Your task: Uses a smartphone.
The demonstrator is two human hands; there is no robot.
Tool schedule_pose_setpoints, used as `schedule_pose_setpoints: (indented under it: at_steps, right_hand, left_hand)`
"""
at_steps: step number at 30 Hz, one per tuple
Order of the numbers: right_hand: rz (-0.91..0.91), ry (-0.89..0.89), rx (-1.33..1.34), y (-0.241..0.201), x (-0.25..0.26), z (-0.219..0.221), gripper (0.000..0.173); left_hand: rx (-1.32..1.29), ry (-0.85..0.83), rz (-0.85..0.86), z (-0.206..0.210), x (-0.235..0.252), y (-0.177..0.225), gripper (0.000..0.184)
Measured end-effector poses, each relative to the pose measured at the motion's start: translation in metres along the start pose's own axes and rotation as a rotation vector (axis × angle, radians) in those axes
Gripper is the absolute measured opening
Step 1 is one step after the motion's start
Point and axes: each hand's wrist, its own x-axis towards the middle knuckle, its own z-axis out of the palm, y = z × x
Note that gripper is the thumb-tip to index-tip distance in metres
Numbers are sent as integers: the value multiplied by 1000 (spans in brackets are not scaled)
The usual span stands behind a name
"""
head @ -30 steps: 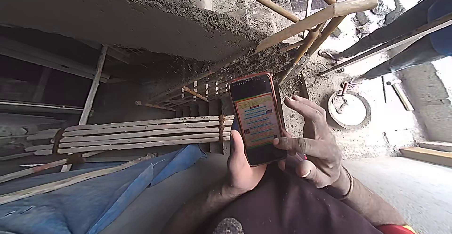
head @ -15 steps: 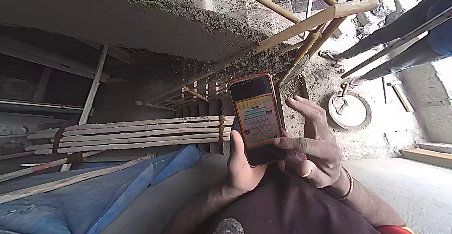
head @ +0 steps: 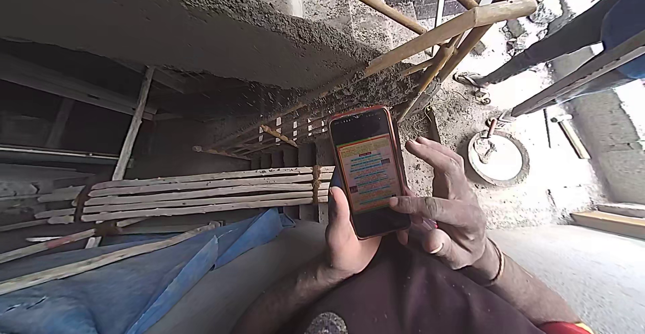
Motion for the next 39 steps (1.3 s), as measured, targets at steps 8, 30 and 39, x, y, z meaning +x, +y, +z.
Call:
schedule_pose_setpoints:
  at_steps: [8,30,39]
  right_hand:
    - [-12,-1,3,0,1,-1,51]
    - [-2,-5,2,0,0,0,51]
    - [-4,-7,9,0,0,1,49]
  left_hand:
    - [-1,-5,-2,1,1,0,62]
    - [9,33,19,3,0,0,60]
    - [-3,41,22,0,-1,0,60]
